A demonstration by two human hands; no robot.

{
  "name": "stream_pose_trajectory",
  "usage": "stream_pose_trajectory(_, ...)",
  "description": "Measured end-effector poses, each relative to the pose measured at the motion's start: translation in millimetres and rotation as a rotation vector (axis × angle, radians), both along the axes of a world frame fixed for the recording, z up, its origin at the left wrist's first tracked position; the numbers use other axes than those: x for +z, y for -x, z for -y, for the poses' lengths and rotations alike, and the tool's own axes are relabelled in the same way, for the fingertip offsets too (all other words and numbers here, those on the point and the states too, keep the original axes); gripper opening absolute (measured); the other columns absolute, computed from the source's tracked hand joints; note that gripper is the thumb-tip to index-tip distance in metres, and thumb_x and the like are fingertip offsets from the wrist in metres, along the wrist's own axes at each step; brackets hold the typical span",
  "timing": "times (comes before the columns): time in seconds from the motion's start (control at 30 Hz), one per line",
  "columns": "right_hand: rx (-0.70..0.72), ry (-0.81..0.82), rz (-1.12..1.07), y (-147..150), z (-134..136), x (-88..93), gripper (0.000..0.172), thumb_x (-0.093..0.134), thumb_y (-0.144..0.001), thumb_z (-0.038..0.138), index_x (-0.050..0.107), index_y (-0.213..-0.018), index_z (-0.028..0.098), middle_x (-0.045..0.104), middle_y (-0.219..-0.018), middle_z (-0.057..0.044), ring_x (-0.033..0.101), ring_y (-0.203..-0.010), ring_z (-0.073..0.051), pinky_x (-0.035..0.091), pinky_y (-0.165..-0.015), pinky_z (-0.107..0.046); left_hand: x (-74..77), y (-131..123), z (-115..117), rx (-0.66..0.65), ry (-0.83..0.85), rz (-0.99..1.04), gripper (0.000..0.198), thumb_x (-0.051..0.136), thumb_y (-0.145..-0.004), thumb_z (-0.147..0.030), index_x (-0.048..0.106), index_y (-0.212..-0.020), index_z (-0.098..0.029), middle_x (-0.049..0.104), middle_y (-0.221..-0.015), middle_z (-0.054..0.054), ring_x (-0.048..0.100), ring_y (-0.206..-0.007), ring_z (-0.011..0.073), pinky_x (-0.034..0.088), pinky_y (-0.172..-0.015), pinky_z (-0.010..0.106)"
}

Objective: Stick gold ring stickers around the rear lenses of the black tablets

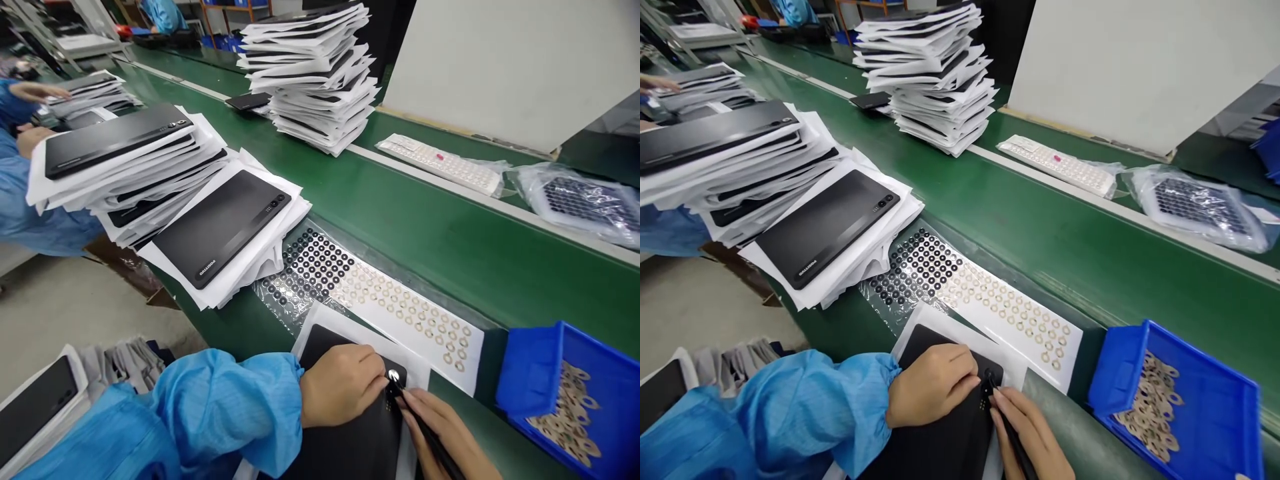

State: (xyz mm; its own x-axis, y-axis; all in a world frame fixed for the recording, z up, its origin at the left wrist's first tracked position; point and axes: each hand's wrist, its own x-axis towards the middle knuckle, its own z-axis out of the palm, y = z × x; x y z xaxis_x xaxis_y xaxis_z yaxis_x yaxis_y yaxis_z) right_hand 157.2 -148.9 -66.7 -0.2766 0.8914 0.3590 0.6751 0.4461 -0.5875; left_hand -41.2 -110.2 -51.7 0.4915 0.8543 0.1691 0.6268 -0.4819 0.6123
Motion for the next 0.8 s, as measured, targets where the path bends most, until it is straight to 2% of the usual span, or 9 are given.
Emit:
stream_pose_trajectory(0.13, 0.049, -0.061, 0.035, -3.8, -0.8, -5.1, 0.019, 0.058, -0.089, 0.026, 0.068, -0.105, 0.024, 0.069, -0.102, -0.003, 0.069, -0.085, -0.017, 0.054, -0.083, -0.023, -1.7, -0.5, 0.4, 0.024, -0.035, 0.030, 0.019, 0.041, -0.095, -0.020, 0.052, -0.079, -0.016, 0.058, -0.077, 0.003, 0.056, -0.070, 0.0149, 0.047, -0.067, 0.024)
stream_pose_trajectory(0.33, 0.007, -0.045, 0.139, -1.5, -5.9, -6.2, 0.025, 0.046, -0.095, 0.031, 0.067, -0.105, 0.025, 0.069, -0.104, -0.002, 0.069, -0.087, -0.016, 0.055, -0.080, -0.022, -0.6, -0.5, 0.8, 0.029, -0.019, 0.046, 0.016, 0.044, -0.093, -0.017, 0.052, -0.079, -0.015, 0.058, -0.077, 0.003, 0.056, -0.070, 0.0146, 0.047, -0.068, 0.023)
stream_pose_trajectory(0.5, -0.041, -0.090, 0.100, -1.3, -7.0, -2.2, 0.017, 0.055, -0.091, 0.033, 0.068, -0.098, 0.024, 0.071, -0.095, -0.002, 0.070, -0.081, -0.018, 0.056, -0.075, -0.024, 0.2, -1.1, 1.2, 0.043, 0.009, 0.046, 0.015, 0.044, -0.093, -0.017, 0.052, -0.080, -0.016, 0.058, -0.078, 0.002, 0.056, -0.071, 0.0144, 0.047, -0.069, 0.023)
stream_pose_trajectory(0.63, -0.011, -0.123, 0.059, -6.0, -2.8, -6.4, 0.015, 0.059, -0.088, 0.029, 0.066, -0.100, 0.022, 0.071, -0.092, -0.002, 0.070, -0.078, -0.018, 0.057, -0.073, -0.024, 0.1, -0.6, 1.4, 0.040, 0.000, 0.039, 0.014, 0.046, -0.092, -0.017, 0.053, -0.081, -0.015, 0.059, -0.078, 0.003, 0.056, -0.070, 0.0145, 0.047, -0.067, 0.024)
stream_pose_trajectory(0.8, 0.090, -0.167, 0.085, -12.4, -0.6, -17.2, 0.023, 0.058, -0.089, 0.024, 0.064, -0.110, 0.024, 0.071, -0.100, -0.001, 0.070, -0.083, -0.018, 0.057, -0.073, -0.022, 0.7, -0.1, 1.0, 0.041, -0.008, 0.033, 0.013, 0.048, -0.091, -0.017, 0.054, -0.080, -0.014, 0.059, -0.077, 0.003, 0.056, -0.068, 0.0141, 0.047, -0.067, 0.023)
